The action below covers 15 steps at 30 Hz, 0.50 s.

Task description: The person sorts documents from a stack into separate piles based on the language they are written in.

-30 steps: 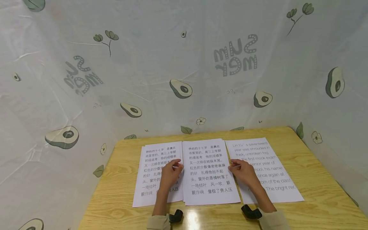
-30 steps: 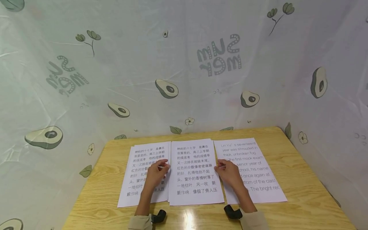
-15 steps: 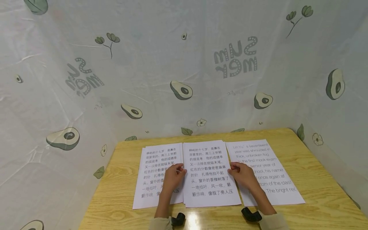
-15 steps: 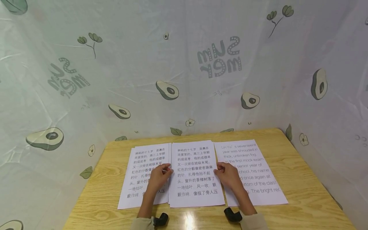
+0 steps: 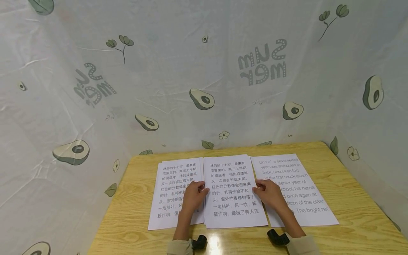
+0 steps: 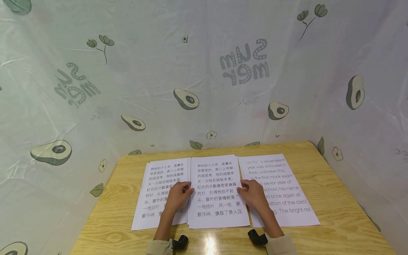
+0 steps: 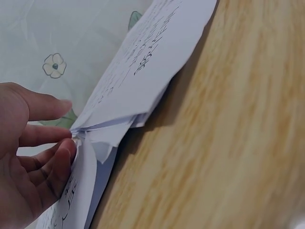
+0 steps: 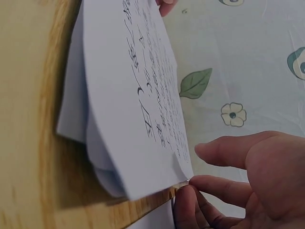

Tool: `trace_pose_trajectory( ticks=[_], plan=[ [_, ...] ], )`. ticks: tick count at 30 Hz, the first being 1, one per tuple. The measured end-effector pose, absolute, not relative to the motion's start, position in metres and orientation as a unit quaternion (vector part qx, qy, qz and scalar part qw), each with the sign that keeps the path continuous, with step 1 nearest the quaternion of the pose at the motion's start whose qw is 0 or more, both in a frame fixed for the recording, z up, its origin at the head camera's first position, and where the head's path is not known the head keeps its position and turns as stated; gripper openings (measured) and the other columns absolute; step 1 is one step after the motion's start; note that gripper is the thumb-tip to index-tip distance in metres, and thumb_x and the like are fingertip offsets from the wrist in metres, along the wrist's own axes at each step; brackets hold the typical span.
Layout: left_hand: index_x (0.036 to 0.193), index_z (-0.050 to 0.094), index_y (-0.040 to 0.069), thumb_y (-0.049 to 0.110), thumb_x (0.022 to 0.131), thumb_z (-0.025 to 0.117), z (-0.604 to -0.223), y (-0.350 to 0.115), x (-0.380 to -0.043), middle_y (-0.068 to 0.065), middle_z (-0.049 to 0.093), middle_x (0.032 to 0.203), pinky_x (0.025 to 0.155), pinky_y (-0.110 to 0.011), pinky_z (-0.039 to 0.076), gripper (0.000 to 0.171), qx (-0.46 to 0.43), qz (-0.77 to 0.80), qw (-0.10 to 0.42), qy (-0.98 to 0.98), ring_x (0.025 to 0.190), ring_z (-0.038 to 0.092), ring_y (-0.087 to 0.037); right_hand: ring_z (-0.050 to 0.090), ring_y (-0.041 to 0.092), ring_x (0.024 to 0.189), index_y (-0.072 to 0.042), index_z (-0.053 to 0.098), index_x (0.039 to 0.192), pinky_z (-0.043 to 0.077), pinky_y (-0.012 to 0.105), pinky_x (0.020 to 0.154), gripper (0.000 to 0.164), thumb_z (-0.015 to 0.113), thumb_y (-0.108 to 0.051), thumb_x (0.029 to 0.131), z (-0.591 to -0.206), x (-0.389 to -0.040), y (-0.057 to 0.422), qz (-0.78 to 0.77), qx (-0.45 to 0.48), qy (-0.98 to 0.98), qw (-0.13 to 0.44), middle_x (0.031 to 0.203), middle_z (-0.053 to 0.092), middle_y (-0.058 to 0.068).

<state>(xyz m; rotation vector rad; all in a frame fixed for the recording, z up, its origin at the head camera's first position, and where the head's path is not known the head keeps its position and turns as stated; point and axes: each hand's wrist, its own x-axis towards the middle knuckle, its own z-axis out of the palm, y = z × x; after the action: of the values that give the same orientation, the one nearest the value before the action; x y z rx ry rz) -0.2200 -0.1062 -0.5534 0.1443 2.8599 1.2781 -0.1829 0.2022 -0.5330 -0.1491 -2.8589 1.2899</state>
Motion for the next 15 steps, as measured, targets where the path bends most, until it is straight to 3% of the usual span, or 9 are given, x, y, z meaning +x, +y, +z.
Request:
trace_pose_trajectory(
  ticks=[7, 15],
  plan=[
    [0.13, 0.075, -0.001, 0.018, 0.095, 0.079, -0.5511, -0.1051, -0.2197, -0.007, 0.069, 0.103, 0.072, -0.026, 0.05, 0.041, 0.053, 0.413, -0.001, 0.909, 0.086, 0.058, -0.014, 0.069, 0.026, 0.094, 0.01, 0.068, 0.135, 0.052, 0.033, 0.075, 0.045, 0.074, -0.014, 0.097, -0.5304, -0.1828, 0.2006, 0.411, -0.043, -0.911, 0.005, 0.117, 0.071, 0.025],
    [0.134, 0.074, 0.004, 0.02, 0.097, 0.078, -0.5467, -0.1009, -0.2168, -0.007, 0.071, 0.108, 0.072, -0.025, 0.052, 0.041, 0.043, 0.42, 0.001, 0.907, 0.087, 0.06, -0.013, 0.07, 0.028, 0.1, 0.006, 0.069, 0.136, 0.054, 0.035, 0.081, 0.043, 0.073, -0.014, 0.098, -0.5295, -0.1823, 0.1986, 0.411, -0.046, -0.91, 0.013, 0.12, 0.071, 0.022]
  ],
)
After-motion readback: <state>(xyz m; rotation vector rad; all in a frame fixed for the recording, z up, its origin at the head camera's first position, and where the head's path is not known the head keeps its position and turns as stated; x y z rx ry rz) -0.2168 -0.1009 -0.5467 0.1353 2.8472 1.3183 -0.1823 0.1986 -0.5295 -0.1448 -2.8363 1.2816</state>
